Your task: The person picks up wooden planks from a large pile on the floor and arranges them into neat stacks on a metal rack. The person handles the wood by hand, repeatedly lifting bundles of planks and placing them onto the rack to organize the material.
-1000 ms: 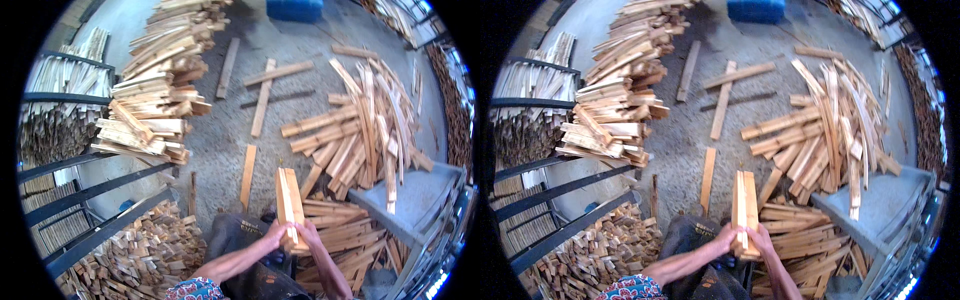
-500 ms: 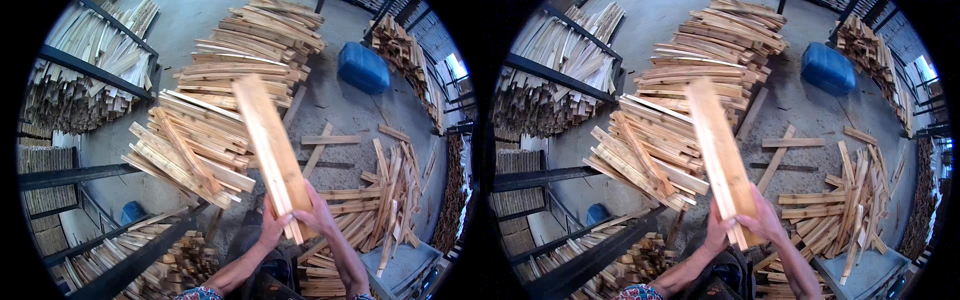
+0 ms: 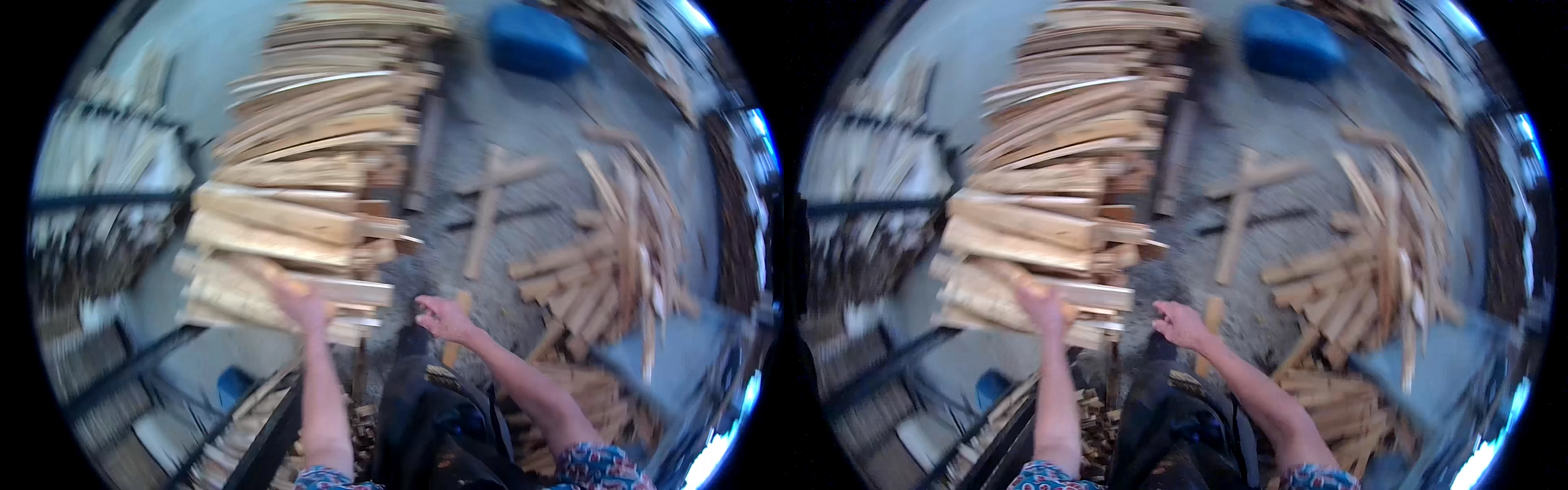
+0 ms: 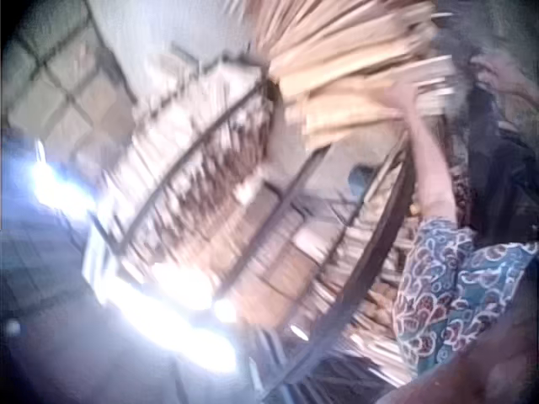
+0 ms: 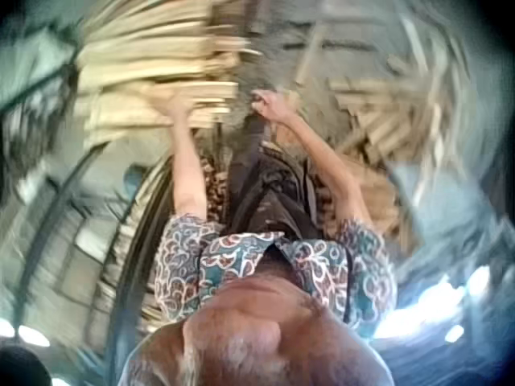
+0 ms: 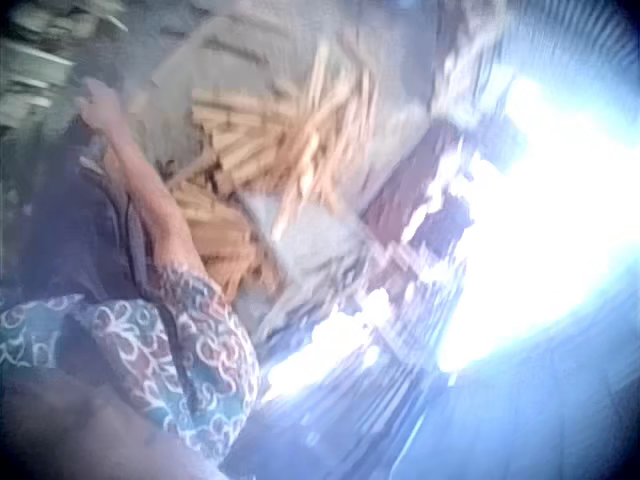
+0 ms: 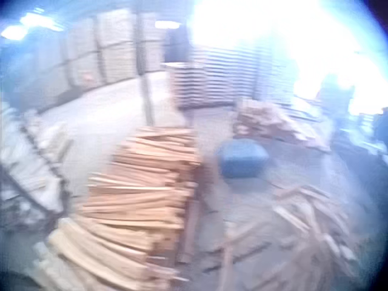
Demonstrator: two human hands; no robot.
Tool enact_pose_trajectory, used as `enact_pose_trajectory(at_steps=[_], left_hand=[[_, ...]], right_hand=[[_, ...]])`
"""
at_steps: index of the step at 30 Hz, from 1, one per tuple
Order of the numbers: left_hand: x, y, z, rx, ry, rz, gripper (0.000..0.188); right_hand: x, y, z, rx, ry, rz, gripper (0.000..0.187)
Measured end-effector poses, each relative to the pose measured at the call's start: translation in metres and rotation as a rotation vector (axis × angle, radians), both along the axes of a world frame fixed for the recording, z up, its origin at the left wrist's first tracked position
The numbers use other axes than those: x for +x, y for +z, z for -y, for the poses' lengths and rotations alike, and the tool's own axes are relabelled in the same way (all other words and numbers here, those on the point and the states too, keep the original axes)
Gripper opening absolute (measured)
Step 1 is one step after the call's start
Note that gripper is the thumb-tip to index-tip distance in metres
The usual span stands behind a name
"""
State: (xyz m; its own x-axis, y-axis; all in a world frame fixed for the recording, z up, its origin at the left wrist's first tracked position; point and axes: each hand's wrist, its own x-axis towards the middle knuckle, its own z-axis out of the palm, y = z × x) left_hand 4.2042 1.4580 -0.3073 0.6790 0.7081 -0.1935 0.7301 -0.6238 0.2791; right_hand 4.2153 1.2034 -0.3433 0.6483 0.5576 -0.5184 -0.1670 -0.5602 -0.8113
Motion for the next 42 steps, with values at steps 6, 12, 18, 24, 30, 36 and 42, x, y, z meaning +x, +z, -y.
enact_pose_trajectory(at_steps=[6,12,18,24,30,36,42], left_hand=[[-0.05,-0.079,-0.055,-0.129,-0.615,-0.177,0.062],[0.042,-0.07,-0.006,-0.675,-0.07,-0.177,0.042],[0.04,-0.021,0.321,-1.089,-0.523,-0.308,0.051],[-0.111,-0.078,0.57,-1.053,-1.242,-0.749,0.05],[-0.238,-0.14,0.706,-1.06,-1.054,-1.046,0.061],[-0.302,-0.197,0.733,-1.189,-0.83,-1.208,0.07],[-0.343,-0.249,0.731,-1.228,-0.507,-1.403,0.048]], right_hand=[[-0.142,-0.01,0.242,-0.423,-0.313,-0.263,0.038],[-0.318,-0.008,0.319,-0.33,-1.158,-0.395,0.036],[-0.453,-0.049,0.353,-0.294,-1.728,-0.534,0.059],[-0.503,-0.073,0.453,-0.567,-1.95,-0.216,0.071],[-0.508,-0.119,0.542,-0.718,-1.946,-0.089,0.068],[-0.5,-0.153,0.499,-0.883,-1.881,-0.001,0.071],[-0.508,-0.148,0.469,-0.706,-2.035,0.043,0.074]])
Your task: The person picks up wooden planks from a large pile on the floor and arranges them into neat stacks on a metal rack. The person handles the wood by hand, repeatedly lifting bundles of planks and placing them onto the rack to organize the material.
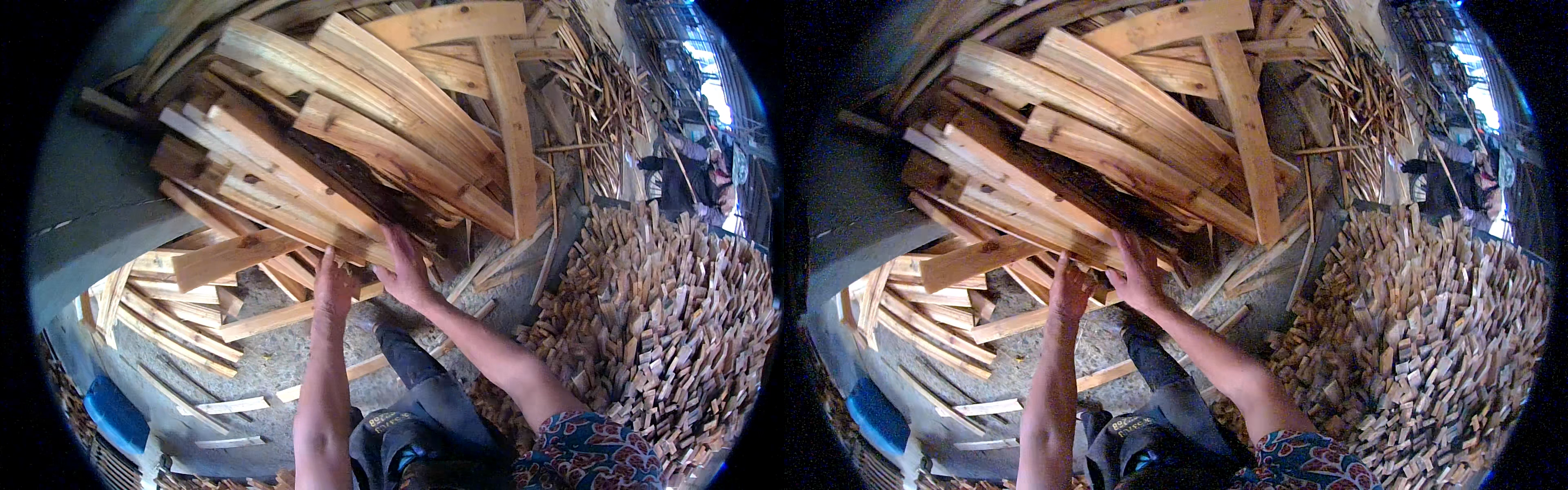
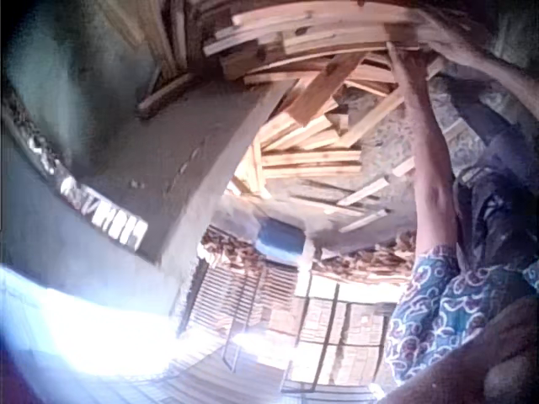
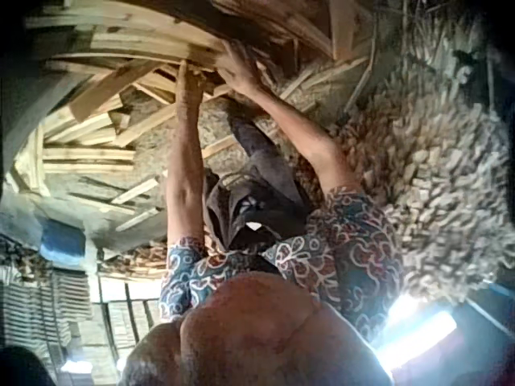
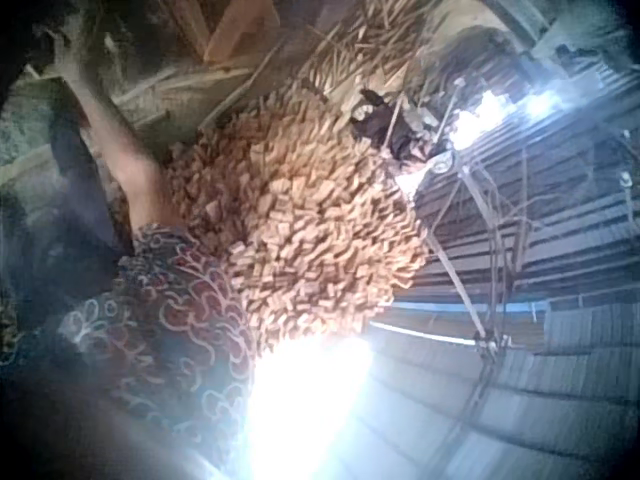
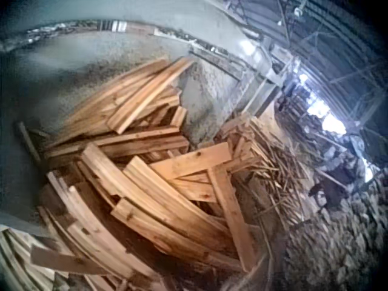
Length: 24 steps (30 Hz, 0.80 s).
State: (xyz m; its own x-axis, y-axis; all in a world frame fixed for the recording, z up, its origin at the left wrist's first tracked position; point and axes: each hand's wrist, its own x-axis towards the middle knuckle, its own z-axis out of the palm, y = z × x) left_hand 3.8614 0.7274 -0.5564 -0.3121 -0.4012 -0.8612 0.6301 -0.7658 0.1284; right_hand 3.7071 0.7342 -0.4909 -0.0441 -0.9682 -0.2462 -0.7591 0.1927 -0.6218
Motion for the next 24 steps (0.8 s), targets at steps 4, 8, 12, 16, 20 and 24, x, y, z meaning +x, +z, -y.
enact_pose_trajectory(at_steps=[4,8,12,16,20,24], left_hand=[[-0.015,-0.022,0.01,-0.174,0.144,0.082,0.041],[-0.002,-0.045,0.006,-0.266,0.183,0.167,0.036],[0.003,-0.026,-0.004,-0.18,0.145,0.086,0.042],[0.019,-0.014,-0.013,-0.243,0.043,0.13,0.045],[0.028,0.008,-0.003,-0.224,-0.046,0.079,0.044],[0.023,0.015,0.009,-0.198,-0.065,0.084,0.048]], right_hand=[[-0.007,-0.021,0.011,-0.087,-0.1,-0.02,0.065],[0.025,-0.01,0.001,0.001,-0.151,-0.04,0.055],[0.028,0.003,-0.041,0.037,-0.172,0.331,0.045],[0.033,0.016,-0.042,0.017,-0.141,0.404,0.042],[0.012,0.022,-0.003,0.044,-0.15,0.2,0.05],[-0.01,-0.02,0.019,-0.133,-0.067,0.137,0.038]])
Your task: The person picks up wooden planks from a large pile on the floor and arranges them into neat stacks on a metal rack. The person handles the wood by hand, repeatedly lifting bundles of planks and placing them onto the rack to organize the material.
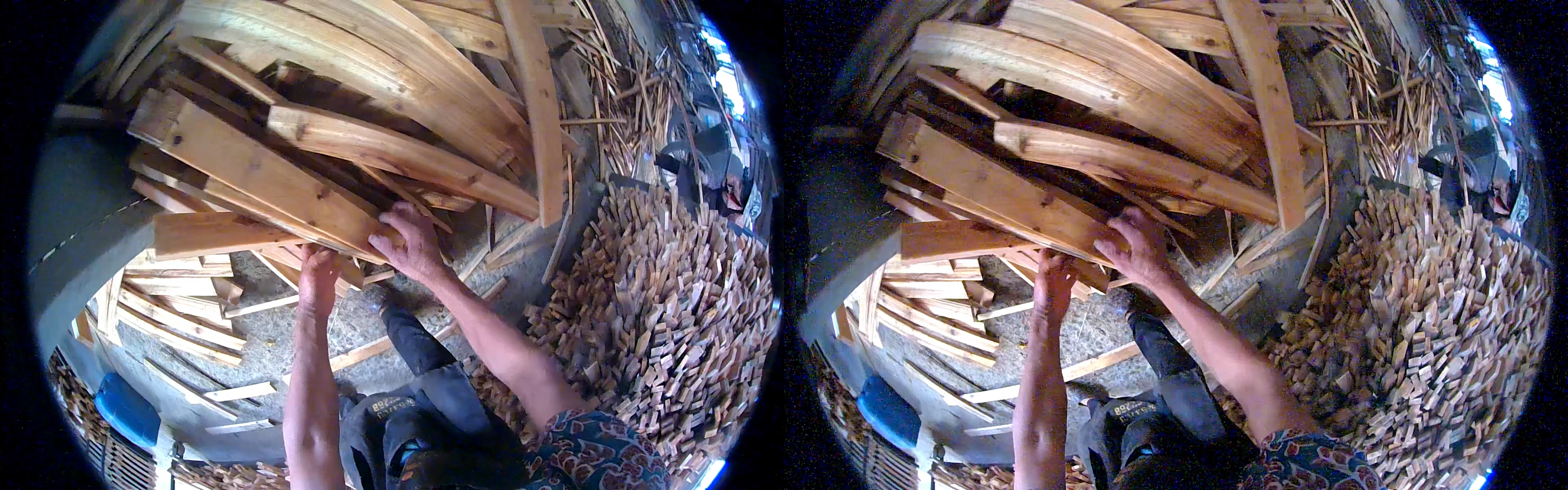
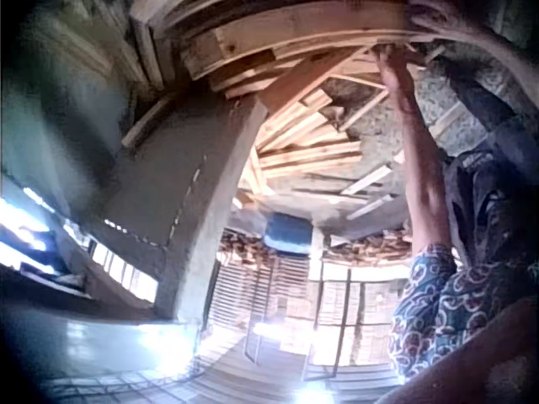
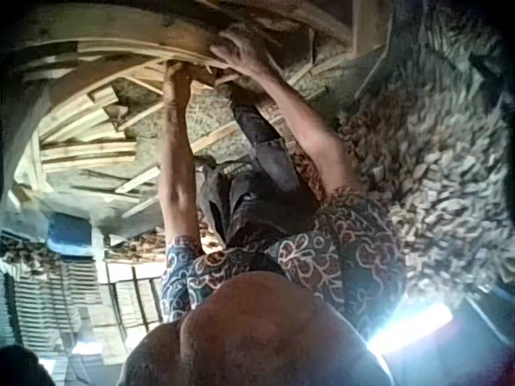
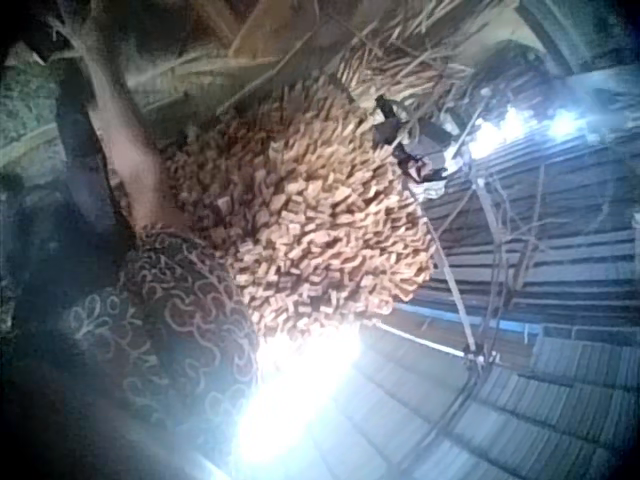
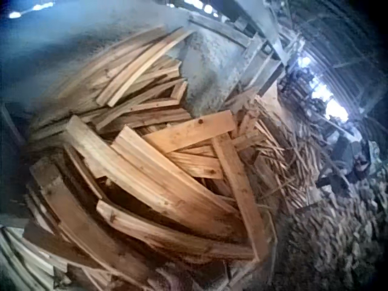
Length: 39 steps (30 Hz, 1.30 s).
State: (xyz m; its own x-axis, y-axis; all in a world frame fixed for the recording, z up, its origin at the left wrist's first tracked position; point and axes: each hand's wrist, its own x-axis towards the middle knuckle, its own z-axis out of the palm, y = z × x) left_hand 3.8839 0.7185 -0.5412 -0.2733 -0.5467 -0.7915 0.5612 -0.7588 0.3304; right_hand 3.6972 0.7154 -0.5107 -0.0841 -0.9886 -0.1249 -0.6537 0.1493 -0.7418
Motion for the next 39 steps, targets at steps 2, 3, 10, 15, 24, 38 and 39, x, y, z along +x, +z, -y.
enact_pose_trajectory(at_steps=[2,3,10,15,24,38,39], left_hand=[[0.0,-0.025,-0.004,-0.063,0.12,-0.11,0.049],[0.002,-0.034,-0.003,-0.121,0.136,-0.129,0.045],[-0.009,-0.031,-0.01,-0.091,0.196,0.027,0.048],[-0.001,-0.004,-0.052,-0.033,-0.034,0.128,0.051],[-0.031,0.166,-0.093,0.12,0.196,-0.549,0.045],[0.084,0.229,-0.26,0.167,0.945,-0.683,0.046],[0.097,0.231,-0.276,0.155,1.022,-0.67,0.046]], right_hand=[[0.005,-0.001,0.011,0.116,0.095,0.038,0.041],[0.01,0.002,0.013,0.3,0.078,0.084,0.044],[0.025,0.019,0.006,0.389,0.11,0.163,0.075],[0.032,0.065,-0.027,0.59,0.183,0.291,0.091],[0.056,0.231,-0.063,0.518,0.661,-0.369,0.109],[0.204,0.248,-0.159,0.949,0.897,0.14,0.093],[0.222,0.246,-0.172,0.854,0.981,0.162,0.09]])
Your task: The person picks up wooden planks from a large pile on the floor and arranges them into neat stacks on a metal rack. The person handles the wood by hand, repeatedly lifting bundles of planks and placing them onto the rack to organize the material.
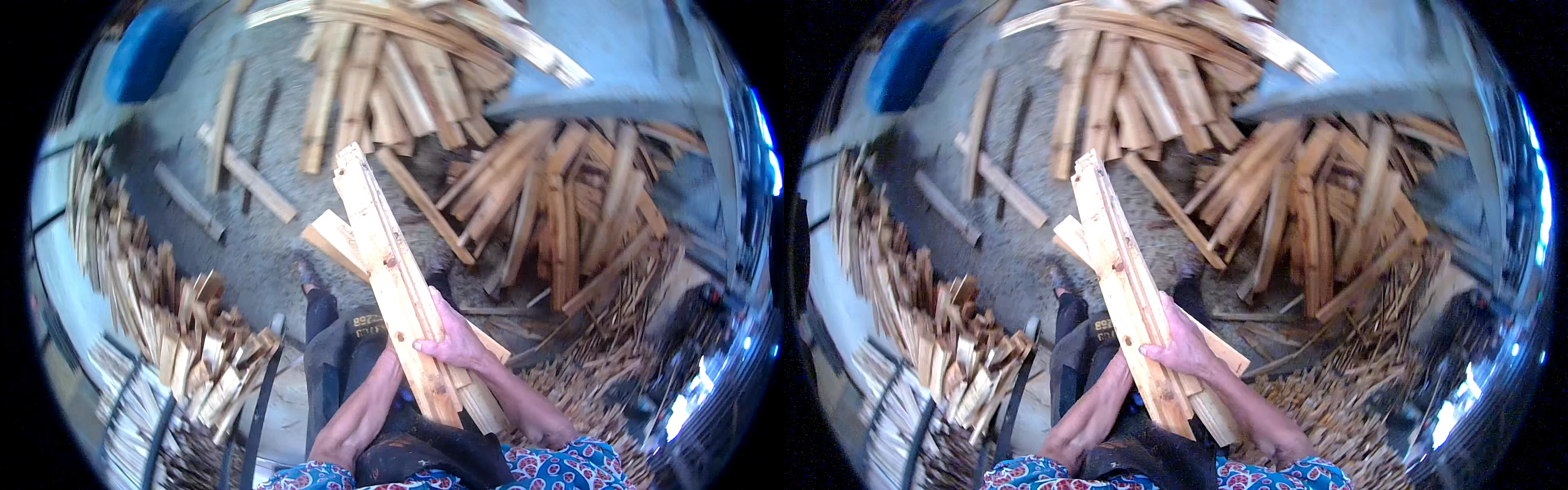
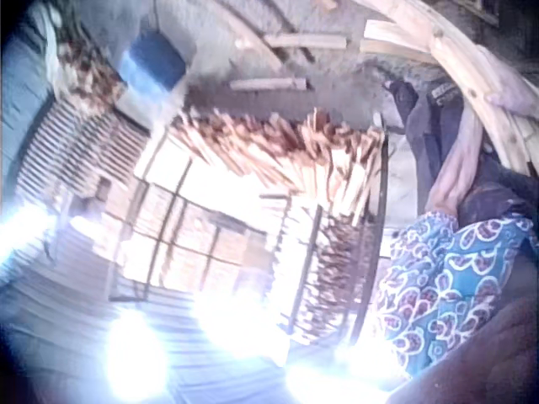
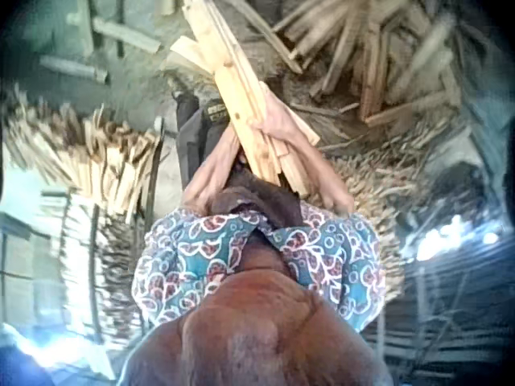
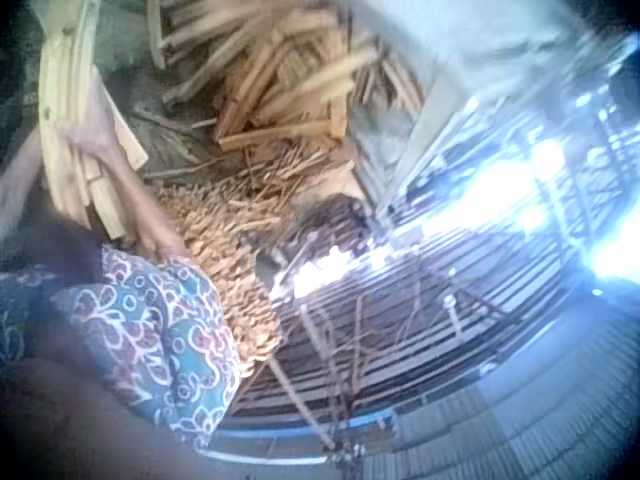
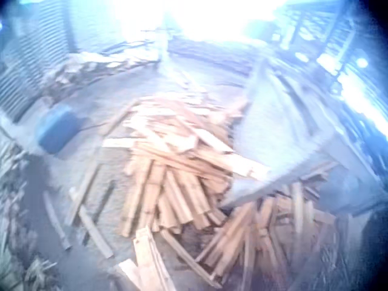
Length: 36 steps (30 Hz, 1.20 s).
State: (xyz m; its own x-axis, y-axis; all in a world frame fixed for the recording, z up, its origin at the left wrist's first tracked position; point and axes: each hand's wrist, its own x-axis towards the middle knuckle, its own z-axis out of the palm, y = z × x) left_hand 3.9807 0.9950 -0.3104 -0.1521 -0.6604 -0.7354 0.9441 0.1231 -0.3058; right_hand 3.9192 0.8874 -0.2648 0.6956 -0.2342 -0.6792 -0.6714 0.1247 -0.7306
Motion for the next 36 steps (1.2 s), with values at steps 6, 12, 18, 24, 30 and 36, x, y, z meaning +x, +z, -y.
enact_pose_trajectory(at_steps=[6,12,18,24,30,36], left_hand=[[0.081,0.031,-0.1,0.076,0.422,0.126,0.047],[0.163,0.084,-0.244,0.388,0.777,0.347,0.053],[0.233,0.086,-0.4,0.992,1.11,0.603,0.04],[0.286,0.017,-0.525,1.374,0.852,0.546,0.028],[0.244,-0.054,-0.522,1.558,0.58,0.712,0.049],[0.252,-0.028,-0.477,1.833,-0.295,1.351,0.051]], right_hand=[[0.116,0.022,-0.079,0.002,0.423,0.169,0.095],[0.251,0.064,-0.213,0.197,0.77,0.449,0.092],[0.385,0.035,-0.384,0.546,1.185,0.357,0.086],[0.495,-0.012,-0.451,-0.362,1.501,0.674,0.05],[0.438,-0.079,-0.345,-0.543,1.034,0.714,0.03],[0.25,-0.15,-0.139,-0.383,0.677,-0.124,0.033]])
